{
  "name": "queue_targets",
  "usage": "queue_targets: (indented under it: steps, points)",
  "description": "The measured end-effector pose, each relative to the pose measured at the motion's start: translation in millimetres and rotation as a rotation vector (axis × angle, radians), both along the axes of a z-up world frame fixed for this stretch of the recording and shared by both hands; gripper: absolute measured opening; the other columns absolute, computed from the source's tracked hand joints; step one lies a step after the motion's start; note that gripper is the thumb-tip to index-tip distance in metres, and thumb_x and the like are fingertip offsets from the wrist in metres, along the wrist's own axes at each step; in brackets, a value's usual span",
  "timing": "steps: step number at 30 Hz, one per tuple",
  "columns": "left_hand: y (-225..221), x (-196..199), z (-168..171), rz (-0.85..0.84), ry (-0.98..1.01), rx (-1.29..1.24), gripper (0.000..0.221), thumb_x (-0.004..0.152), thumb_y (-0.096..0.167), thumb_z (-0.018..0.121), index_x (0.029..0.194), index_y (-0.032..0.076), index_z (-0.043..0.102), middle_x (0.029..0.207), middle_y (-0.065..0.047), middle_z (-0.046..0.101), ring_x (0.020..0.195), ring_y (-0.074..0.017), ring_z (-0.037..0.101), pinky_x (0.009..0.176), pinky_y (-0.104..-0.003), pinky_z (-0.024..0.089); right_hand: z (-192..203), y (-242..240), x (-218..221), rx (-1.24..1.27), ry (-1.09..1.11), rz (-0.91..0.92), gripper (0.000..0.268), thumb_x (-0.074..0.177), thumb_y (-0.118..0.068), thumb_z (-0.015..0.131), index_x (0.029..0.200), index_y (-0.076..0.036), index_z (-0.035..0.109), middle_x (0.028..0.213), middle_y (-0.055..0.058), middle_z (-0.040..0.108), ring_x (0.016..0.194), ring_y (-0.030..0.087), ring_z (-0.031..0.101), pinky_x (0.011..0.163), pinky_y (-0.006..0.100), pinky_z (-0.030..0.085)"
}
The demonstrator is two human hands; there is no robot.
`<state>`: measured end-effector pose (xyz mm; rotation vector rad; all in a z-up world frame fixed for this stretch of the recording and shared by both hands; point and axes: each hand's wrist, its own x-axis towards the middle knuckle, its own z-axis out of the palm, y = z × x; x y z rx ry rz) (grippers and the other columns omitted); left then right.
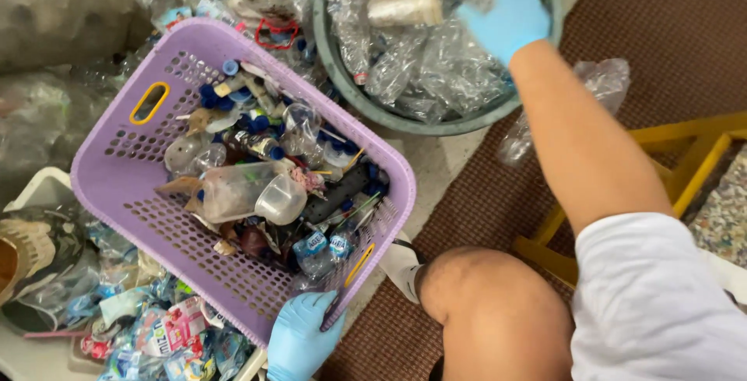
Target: The person sits on the floor and removes labels from plastic bottles using scissors. They pick bottles from a purple basket, cut and peel off the labels, and place the cleaned bottles into a white bin.
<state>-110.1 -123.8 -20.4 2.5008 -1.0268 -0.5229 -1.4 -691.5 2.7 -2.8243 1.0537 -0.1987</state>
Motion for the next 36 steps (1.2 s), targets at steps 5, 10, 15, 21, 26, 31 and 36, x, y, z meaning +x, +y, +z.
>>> queue_targets:
  steps: [5, 10, 15, 21, 26, 31, 36]
  points:
    - [1, 2, -3, -0.009, -0.018, -0.03, 0.042, 0.07, 0.027, 0.079, 0.108, 0.012, 0.074, 0.099, -0.005, 0.076, 0.087, -0.0272, 0.07, 0.081, -0.037, 0.056, -23, 21, 13, 0.271, 0.286, 0.038, 0.098, 0.091, -0.075, 0.053, 0.166, -0.023, 0.017, 0.167, 0.022, 0.003, 0.143, 0.061, 0.004, 0.11, 0.083, 0.021]
    - [4, -1, -11, 0.009, -0.051, -0.028, 0.04, 0.069, 0.028, 0.079, 0.106, 0.014, 0.076, 0.094, -0.005, 0.076, 0.083, -0.0264, 0.071, 0.078, -0.037, 0.056, -73, 11, 40, 0.248, 0.246, 0.083, 0.106, 0.083, -0.072, 0.071, 0.164, -0.017, 0.03, 0.166, 0.02, 0.002, 0.143, 0.061, 0.015, 0.106, 0.078, 0.036]
    - [2, -2, -9, 0.024, -0.048, -0.031, 0.039, 0.066, 0.027, 0.081, 0.103, 0.013, 0.076, 0.093, -0.004, 0.077, 0.084, -0.0262, 0.072, 0.077, -0.036, 0.057, -84, 4, 62, 0.289, 0.2, 0.076, 0.092, 0.081, -0.066, 0.074, 0.159, -0.032, 0.038, 0.162, 0.022, 0.019, 0.141, 0.063, 0.014, 0.109, 0.082, 0.022]
    - [4, 2, -11, 0.027, -0.018, -0.005, 0.037, 0.067, 0.027, 0.08, 0.101, 0.012, 0.077, 0.092, -0.004, 0.078, 0.082, -0.0243, 0.073, 0.077, -0.036, 0.057, -43, 16, 11, 0.211, -0.409, 0.203, 0.05, 0.093, -0.05, 0.075, 0.126, -0.013, 0.076, 0.137, 0.018, 0.053, 0.125, 0.048, 0.041, 0.099, 0.066, 0.039]
    - [0, 8, -11, -0.003, 0.073, -0.063, 0.034, 0.068, 0.023, 0.078, 0.1, 0.013, 0.075, 0.088, -0.004, 0.079, 0.077, -0.0272, 0.074, 0.07, -0.037, 0.058, -69, 1, -86, 0.028, -1.136, -0.048, 0.028, 0.108, -0.007, 0.058, 0.136, -0.002, 0.057, 0.136, 0.012, 0.061, 0.126, 0.028, 0.06, 0.112, 0.039, 0.046]
    - [15, 9, -32, -0.113, 0.051, -0.074, 0.042, 0.068, 0.026, 0.079, 0.106, 0.01, 0.072, 0.091, -0.005, 0.077, 0.079, -0.0282, 0.073, 0.071, -0.038, 0.058, -188, 0, -162, 0.338, -0.776, -0.548, 0.054, 0.102, -0.011, 0.064, 0.148, 0.001, 0.039, 0.151, 0.021, 0.045, 0.139, 0.032, 0.048, 0.119, 0.041, 0.039]
    - [8, 5, -23, -0.109, 0.013, -0.039, 0.042, 0.071, 0.028, 0.078, 0.107, 0.008, 0.072, 0.097, -0.005, 0.077, 0.087, -0.0279, 0.072, 0.079, -0.037, 0.056, -253, 38, -182, 0.542, -0.283, -0.552, 0.083, 0.08, -0.025, 0.086, 0.149, -0.001, 0.046, 0.143, 0.024, 0.052, 0.126, 0.04, 0.055, 0.105, 0.043, 0.049]
